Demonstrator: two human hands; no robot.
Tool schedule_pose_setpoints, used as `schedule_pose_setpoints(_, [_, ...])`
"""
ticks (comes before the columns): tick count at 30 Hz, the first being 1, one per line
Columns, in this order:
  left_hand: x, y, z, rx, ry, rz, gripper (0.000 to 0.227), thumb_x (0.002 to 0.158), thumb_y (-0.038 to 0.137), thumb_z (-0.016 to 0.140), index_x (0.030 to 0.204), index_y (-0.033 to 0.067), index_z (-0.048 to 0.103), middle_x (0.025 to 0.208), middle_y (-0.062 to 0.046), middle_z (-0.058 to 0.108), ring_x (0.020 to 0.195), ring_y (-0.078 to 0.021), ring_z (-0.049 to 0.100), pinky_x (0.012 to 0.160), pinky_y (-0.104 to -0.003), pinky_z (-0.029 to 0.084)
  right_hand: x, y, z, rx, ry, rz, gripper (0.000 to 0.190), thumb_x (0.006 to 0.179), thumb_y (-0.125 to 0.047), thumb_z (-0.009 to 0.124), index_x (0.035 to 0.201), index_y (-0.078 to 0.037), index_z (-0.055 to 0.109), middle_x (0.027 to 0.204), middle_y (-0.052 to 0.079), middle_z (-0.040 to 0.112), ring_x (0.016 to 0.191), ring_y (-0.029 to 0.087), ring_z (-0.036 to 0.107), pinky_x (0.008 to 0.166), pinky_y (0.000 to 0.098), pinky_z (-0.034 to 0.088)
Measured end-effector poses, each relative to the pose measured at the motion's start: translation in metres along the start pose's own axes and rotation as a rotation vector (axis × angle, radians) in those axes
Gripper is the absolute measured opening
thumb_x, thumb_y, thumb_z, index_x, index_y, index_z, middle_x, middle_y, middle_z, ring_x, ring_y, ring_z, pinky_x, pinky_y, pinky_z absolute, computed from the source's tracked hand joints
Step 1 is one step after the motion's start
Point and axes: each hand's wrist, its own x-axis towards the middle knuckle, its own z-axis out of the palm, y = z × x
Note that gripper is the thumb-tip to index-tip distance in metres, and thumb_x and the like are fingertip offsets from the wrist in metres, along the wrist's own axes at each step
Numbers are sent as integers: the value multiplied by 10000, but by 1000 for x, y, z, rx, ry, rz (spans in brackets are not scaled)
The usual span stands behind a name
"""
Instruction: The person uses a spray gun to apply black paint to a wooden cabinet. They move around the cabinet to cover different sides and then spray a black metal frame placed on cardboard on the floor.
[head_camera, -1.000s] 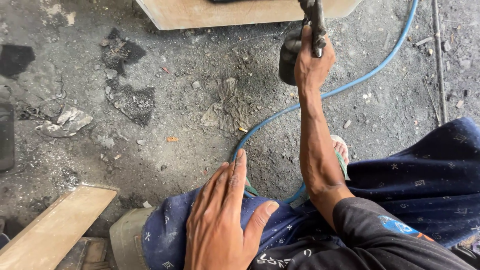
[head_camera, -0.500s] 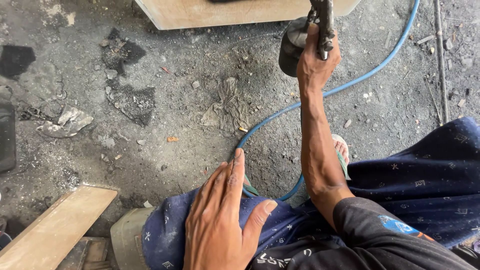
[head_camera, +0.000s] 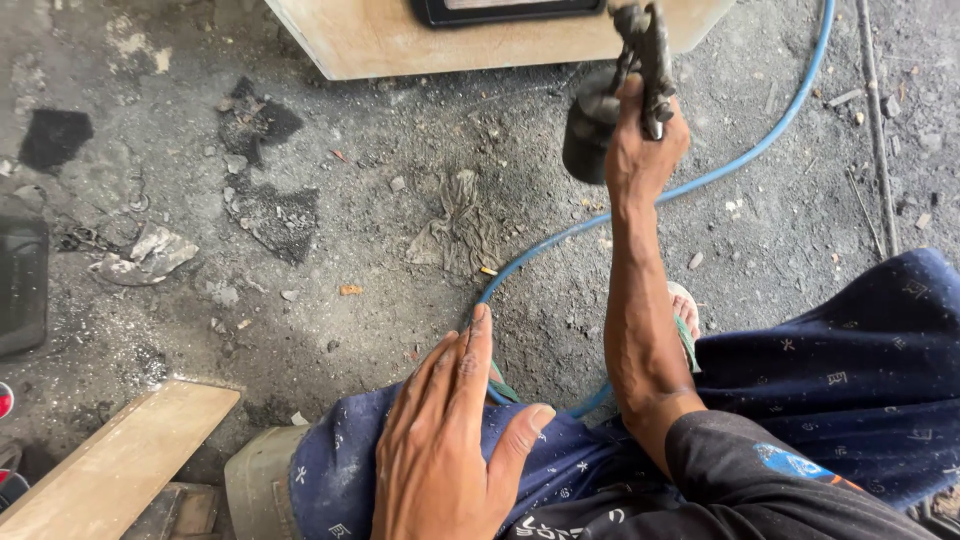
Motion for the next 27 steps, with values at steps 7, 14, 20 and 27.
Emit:
schedule_pose_setpoints(7, [10, -1, 5, 5, 8, 10, 771, 939, 428, 593, 1502, -54, 377, 1287, -292, 632, 1174, -477, 601, 976, -540, 444, -27, 26, -27, -141, -120, 318, 393, 1046, -405, 670, 899, -48, 744, 796, 81, 731, 596, 144, 622, 550, 310, 508])
schedule_pose_setpoints(14, [35, -18, 21, 4, -9, -6, 756, 947, 447, 586, 1487, -49, 403, 1186, -242, 658, 1010, -408, 659, 870, -491, 499, -41, 64, -29, -134, -183, 410, 399, 1077, -384, 681, 824, -75, 672, 758, 95, 695, 554, 161, 574, 551, 392, 514])
schedule_pose_setpoints(20, [80, -45, 35, 51, -170, -256, 786, 932, 485, 581, 1531, 21, 373, 1195, -187, 680, 1019, -363, 684, 831, -483, 538, -31, 34, -7, 57, -240, 522, 266, 1031, -260, 643, 888, -35, 651, 725, 86, 636, 526, 148, 505, 474, 321, 455])
schedule_pose_setpoints(27, [147, -97, 49, 238, -316, -787, 709, 943, 626, 477, 1483, 166, 468, 1280, -102, 653, 1166, -330, 643, 954, -500, 507, 2, -40, 10, 25, -435, 806, 262, 856, -288, 786, 908, -38, 731, 702, 141, 712, 608, 225, 686, 577, 339, 552])
